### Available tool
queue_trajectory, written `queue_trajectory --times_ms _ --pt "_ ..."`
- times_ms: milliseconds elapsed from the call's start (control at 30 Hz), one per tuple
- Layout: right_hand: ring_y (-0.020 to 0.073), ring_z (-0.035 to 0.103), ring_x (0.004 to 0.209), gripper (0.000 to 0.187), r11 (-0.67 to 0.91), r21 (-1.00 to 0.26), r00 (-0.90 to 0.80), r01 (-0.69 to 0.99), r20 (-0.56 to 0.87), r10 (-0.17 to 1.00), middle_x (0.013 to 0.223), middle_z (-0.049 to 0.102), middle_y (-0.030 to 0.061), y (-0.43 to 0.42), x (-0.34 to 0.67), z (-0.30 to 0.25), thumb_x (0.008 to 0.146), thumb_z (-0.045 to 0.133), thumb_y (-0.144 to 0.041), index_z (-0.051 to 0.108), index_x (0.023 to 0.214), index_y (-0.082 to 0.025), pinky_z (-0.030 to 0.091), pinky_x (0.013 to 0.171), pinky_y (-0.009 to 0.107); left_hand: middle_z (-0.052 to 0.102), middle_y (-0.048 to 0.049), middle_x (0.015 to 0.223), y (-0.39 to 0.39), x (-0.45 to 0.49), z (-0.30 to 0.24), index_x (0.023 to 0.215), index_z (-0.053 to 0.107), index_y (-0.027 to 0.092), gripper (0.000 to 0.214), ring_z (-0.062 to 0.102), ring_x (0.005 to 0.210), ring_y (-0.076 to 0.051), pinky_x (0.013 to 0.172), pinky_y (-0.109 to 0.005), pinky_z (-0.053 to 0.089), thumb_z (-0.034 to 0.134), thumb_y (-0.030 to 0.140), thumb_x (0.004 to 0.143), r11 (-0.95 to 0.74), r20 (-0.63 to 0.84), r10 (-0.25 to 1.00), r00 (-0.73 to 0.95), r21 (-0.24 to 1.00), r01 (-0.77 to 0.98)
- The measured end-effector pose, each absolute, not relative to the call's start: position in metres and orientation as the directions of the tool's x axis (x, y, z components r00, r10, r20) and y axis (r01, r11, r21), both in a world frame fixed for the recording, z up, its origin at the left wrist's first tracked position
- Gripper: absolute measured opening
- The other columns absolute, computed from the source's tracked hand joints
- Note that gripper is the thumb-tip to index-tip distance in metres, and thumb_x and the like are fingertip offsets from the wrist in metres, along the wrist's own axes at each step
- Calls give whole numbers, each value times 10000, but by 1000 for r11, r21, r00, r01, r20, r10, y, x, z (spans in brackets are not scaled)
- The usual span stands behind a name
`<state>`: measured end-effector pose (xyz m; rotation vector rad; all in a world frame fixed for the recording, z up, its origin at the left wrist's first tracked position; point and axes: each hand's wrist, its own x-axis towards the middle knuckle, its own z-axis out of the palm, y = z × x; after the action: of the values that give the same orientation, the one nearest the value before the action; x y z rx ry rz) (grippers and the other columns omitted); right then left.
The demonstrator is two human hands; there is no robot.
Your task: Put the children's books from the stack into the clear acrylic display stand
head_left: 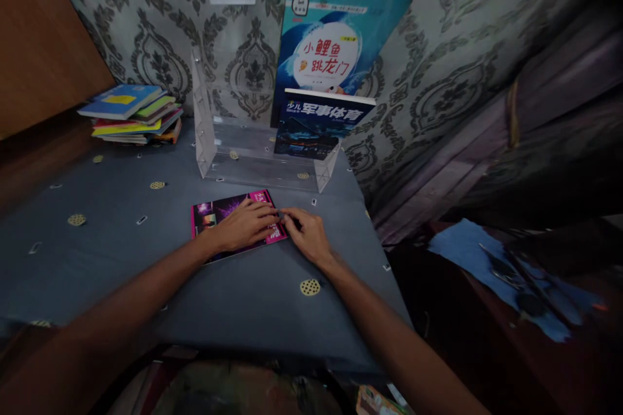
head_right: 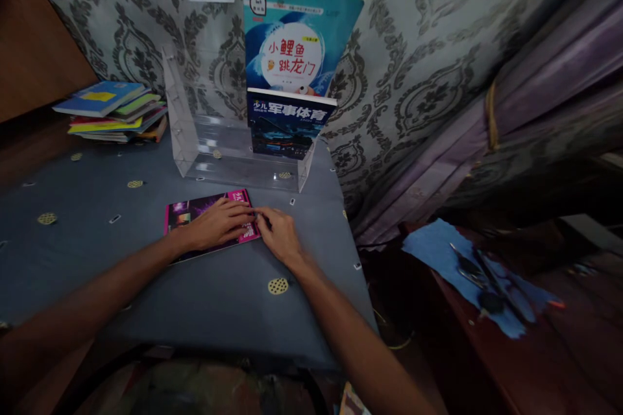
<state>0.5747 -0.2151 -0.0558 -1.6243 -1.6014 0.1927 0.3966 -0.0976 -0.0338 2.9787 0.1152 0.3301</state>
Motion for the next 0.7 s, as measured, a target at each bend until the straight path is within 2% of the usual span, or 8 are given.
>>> queue_trajectory --times_ms 267,500,700 --pt "188 717 727 294 112 -668 222 735 395 891 860 782 39 -218 572 -52 928 493 -214 736 1094 -220 532 702 276 685 -61 1278 -99 399 -39 1277 616 197 343 565 1244 -223 1031 -389 403 362 298 1070 -995 248 -30 968 86 -53" --pt "168 676 649 304 96 -654 210 750 373 904 865 784 44 -216 574 -53 910 496 -205 749 1078 -198 501 652 261 684 -83 1258 -102 399 -34 1229 636 185 301 586 1203 -226 1010 -395 422 410 275 1051 -989 264 -2 965 142 -40" --pt "162 653 631 313 83 -647 214 758 366 906 854 777 46 -216 573 -53 904 494 -199 751 1083 -194 483 635 254 679 -87 1238 -104 399 -33 1181 648 187 291 587 1193 -231 1014 -399 426 428 321 1045 -988 256 -5 967 147 -44"
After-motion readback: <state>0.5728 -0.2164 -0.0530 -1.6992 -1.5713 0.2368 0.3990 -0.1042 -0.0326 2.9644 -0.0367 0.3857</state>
